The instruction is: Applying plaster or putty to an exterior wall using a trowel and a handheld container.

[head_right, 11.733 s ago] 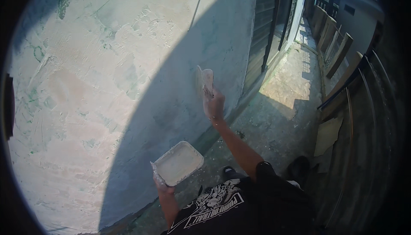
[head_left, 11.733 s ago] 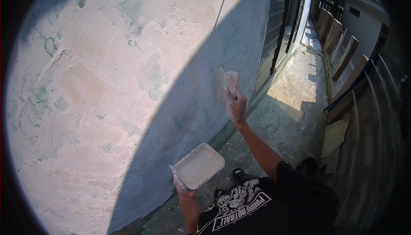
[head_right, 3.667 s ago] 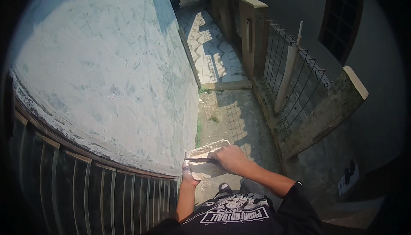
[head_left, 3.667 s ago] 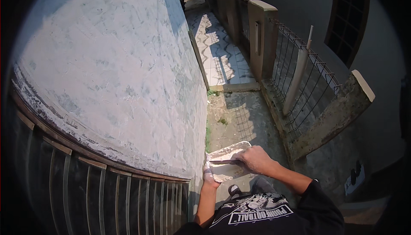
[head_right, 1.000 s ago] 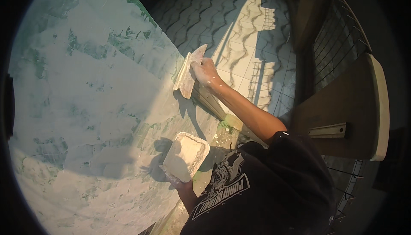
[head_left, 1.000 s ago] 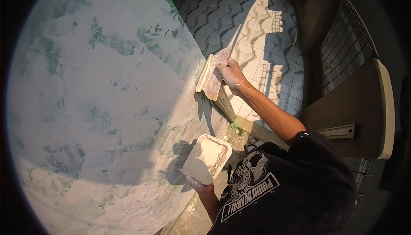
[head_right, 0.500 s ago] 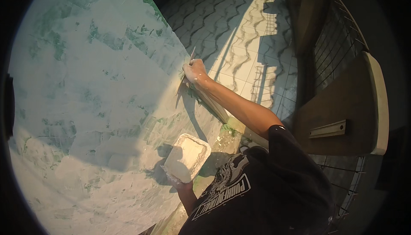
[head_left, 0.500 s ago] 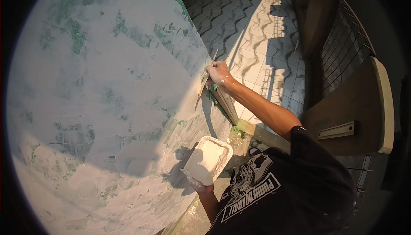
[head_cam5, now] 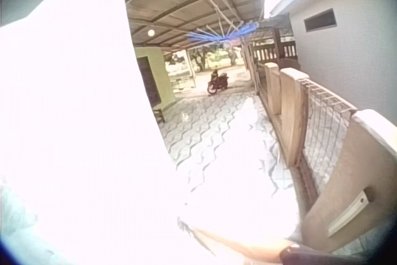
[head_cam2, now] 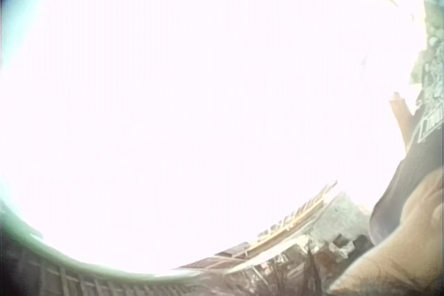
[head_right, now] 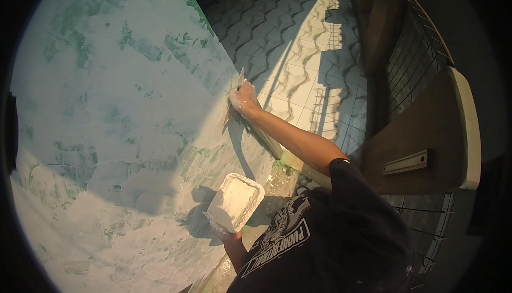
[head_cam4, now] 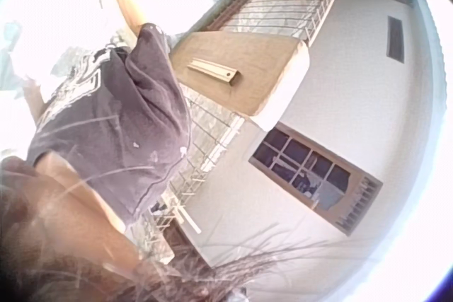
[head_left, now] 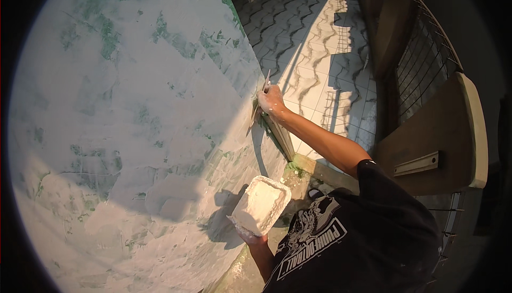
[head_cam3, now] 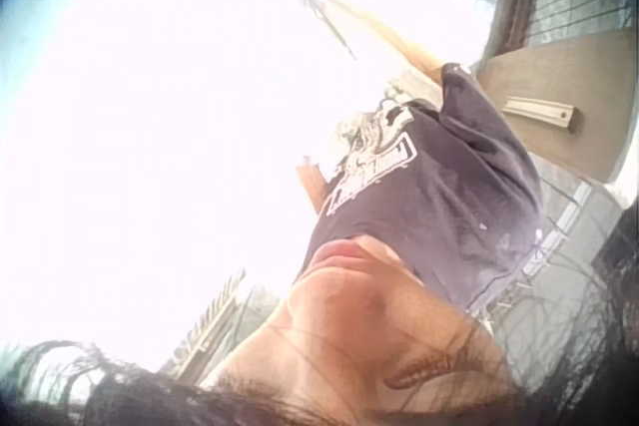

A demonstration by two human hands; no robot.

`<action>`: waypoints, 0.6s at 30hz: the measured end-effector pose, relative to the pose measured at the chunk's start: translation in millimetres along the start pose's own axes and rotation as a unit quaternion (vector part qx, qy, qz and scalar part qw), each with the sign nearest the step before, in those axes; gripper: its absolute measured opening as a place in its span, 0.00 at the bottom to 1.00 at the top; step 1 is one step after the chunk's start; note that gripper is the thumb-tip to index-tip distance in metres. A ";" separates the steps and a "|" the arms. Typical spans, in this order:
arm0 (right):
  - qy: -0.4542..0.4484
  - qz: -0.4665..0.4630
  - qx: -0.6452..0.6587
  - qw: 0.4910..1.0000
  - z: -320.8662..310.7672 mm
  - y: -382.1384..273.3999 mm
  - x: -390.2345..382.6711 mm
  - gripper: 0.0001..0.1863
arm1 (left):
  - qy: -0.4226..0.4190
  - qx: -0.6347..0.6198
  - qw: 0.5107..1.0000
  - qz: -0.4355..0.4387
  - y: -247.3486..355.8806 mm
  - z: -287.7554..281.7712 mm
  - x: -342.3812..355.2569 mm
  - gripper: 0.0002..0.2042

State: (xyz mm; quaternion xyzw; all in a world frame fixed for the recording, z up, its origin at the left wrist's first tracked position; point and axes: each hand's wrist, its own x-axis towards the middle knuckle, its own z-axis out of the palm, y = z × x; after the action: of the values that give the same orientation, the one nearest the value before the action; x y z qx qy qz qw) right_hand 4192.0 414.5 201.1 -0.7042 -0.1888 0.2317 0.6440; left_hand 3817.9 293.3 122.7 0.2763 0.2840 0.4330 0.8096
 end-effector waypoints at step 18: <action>0.002 0.072 0.117 0.991 -13.4 23.2 -4.6 0.11 | -0.035 0.222 0.961 0.158 2.9 -8.3 -6.3 0.30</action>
State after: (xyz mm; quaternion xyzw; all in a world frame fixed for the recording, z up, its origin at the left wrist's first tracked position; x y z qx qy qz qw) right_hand 4195.1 398.6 179.3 -0.6365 -0.1077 0.2966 0.7037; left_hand 3807.7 290.9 120.4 0.5055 0.2977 0.4716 0.6583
